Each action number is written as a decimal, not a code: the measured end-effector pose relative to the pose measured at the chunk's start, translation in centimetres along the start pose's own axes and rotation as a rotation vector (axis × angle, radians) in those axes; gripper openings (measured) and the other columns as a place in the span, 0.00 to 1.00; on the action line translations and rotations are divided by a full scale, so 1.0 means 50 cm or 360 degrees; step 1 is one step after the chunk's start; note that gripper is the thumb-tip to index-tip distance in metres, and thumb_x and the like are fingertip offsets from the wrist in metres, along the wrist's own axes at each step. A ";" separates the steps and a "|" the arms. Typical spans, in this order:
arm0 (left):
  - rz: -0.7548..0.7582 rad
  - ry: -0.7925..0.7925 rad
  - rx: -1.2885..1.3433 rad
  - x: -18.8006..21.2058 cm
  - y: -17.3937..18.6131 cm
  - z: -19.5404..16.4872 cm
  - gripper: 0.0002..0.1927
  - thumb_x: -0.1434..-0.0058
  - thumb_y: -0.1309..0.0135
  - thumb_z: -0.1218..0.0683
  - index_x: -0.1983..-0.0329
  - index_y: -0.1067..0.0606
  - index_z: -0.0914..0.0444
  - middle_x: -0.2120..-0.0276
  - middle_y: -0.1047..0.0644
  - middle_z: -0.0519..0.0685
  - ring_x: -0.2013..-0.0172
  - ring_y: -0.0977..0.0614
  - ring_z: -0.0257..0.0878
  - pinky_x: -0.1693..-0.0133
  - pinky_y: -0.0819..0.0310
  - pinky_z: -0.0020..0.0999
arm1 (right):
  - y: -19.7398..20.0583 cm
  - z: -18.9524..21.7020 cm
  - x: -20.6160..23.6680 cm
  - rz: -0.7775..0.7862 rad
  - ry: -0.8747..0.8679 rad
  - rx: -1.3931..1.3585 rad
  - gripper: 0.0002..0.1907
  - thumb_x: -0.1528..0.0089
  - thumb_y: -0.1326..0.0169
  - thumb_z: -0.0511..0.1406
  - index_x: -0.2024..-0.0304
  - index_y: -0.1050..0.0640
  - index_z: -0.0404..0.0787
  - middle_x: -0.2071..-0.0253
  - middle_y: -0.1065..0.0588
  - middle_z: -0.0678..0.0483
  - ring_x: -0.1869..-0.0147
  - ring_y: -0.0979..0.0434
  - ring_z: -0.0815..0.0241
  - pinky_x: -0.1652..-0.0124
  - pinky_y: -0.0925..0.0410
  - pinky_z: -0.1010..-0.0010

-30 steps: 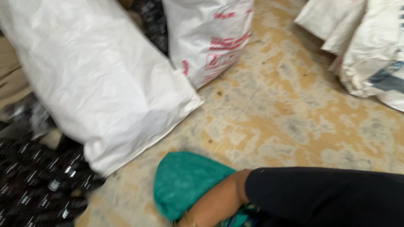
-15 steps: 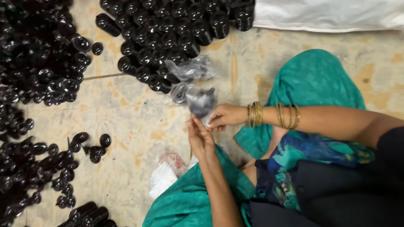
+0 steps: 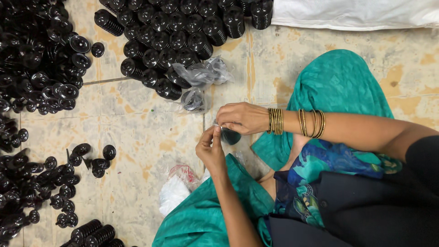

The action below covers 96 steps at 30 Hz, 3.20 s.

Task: The person sits on the floor surrounded by piles of black plastic spools and packs them one at a time into small clear plastic bags, placing each filled bag with a growing group of bagged parts. They occasionally set an unbagged spool aside before continuing to fill bags.

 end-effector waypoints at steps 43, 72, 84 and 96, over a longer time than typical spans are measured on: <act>-0.0018 0.0049 -0.0139 0.013 -0.001 -0.020 0.02 0.39 0.41 0.62 0.68 0.21 0.66 0.65 0.26 0.46 0.66 0.25 0.35 0.64 0.29 0.32 | -0.026 -0.028 0.015 0.0220 0.0206 0.0201 0.11 0.41 0.44 0.34 0.56 0.24 0.39 0.61 0.26 0.50 0.54 0.25 0.48 0.54 0.29 0.60; 0.0015 0.0293 0.0080 0.012 0.011 0.056 0.07 0.41 0.33 0.59 0.71 0.18 0.67 0.71 0.29 0.42 0.71 0.34 0.29 0.71 0.43 0.25 | -0.022 -0.032 0.014 0.0325 -0.0060 0.0032 0.06 0.36 0.45 0.37 0.61 0.22 0.42 0.64 0.26 0.53 0.58 0.23 0.51 0.62 0.30 0.61; -0.0245 -0.0315 -0.0726 0.019 0.020 -0.013 0.06 0.38 0.38 0.57 0.67 0.20 0.66 0.70 0.26 0.48 0.74 0.29 0.34 0.71 0.35 0.30 | -0.021 -0.062 0.012 0.0444 -0.0299 0.0103 0.08 0.43 0.43 0.35 0.70 0.28 0.38 0.73 0.29 0.52 0.65 0.25 0.50 0.65 0.32 0.60; 0.0112 0.0854 0.0766 0.018 -0.005 0.127 0.07 0.39 0.39 0.57 0.61 0.16 0.65 0.83 0.31 0.38 0.84 0.41 0.24 0.82 0.56 0.23 | -0.019 -0.015 0.012 0.0509 0.0135 -0.0194 0.09 0.43 0.42 0.36 0.69 0.27 0.38 0.69 0.28 0.53 0.63 0.25 0.53 0.63 0.32 0.63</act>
Point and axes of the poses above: each hand's wrist, its own x-axis away from the middle knuckle, its own y-axis out of the back of the hand, z = x × y, the point moved 4 cm from there along -x, towards the middle knuckle
